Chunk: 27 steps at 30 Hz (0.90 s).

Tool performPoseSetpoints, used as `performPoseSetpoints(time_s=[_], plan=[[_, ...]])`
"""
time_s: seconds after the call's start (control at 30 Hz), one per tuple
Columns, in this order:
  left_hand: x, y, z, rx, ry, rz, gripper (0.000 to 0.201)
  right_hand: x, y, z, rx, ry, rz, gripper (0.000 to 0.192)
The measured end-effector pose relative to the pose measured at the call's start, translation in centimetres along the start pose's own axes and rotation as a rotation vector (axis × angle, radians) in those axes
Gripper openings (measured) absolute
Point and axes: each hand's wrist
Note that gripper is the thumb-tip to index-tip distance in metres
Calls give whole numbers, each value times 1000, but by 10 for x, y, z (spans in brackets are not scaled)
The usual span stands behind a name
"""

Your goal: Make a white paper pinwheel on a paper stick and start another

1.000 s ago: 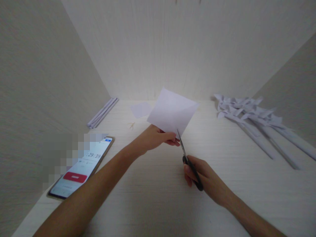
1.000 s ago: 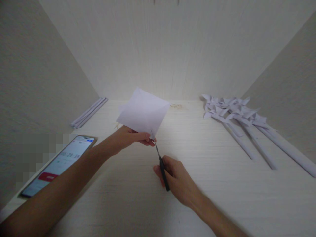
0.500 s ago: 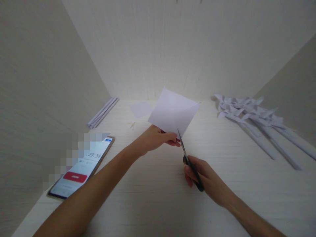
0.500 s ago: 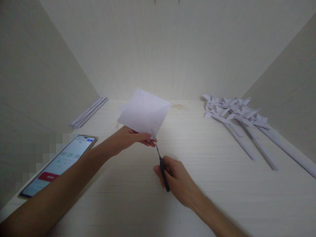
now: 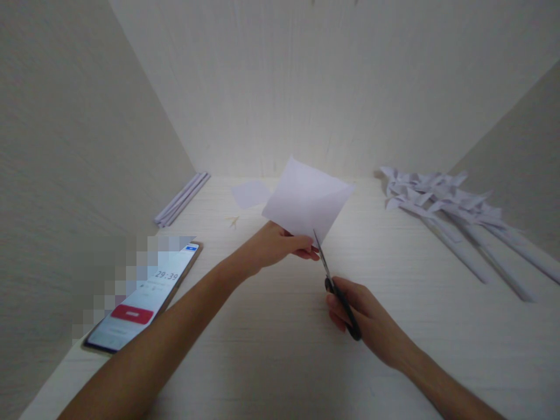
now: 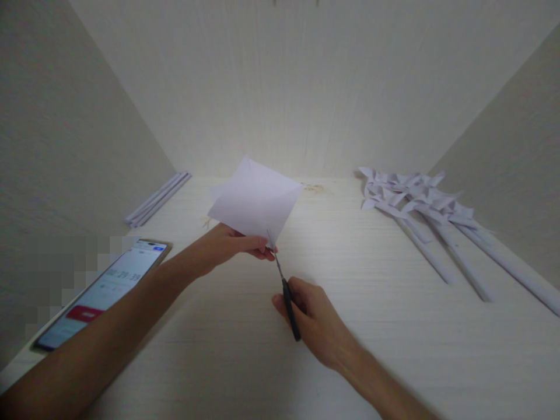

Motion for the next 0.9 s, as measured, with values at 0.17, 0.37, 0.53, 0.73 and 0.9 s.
performPoseSetpoints(time_s=[0.17,0.37,0.53,0.73,0.9], plan=[[0,0,0,0,11,0,8,-3,-1,-2,-2,-24,1,35],[0,0,3,13,11,-11,8,-2,0,-1,4,-33,10,36],[1,-1,3,31,3,-13,9,-3,-1,-1,0,-19,14,35],[2,-2,3,20,24,-5,7,-4,-2,-1,-14,10,2,36],[1,-1,4,22,19,-9,8,-4,-2,-1,-16,6,14,33]])
Point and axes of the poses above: each hand's wrist, its own y-axis away from the middle knuckle, its own z-axis out of the back of the hand, x = y × z, and after that the axes turned 9 degrees about y, right-handed
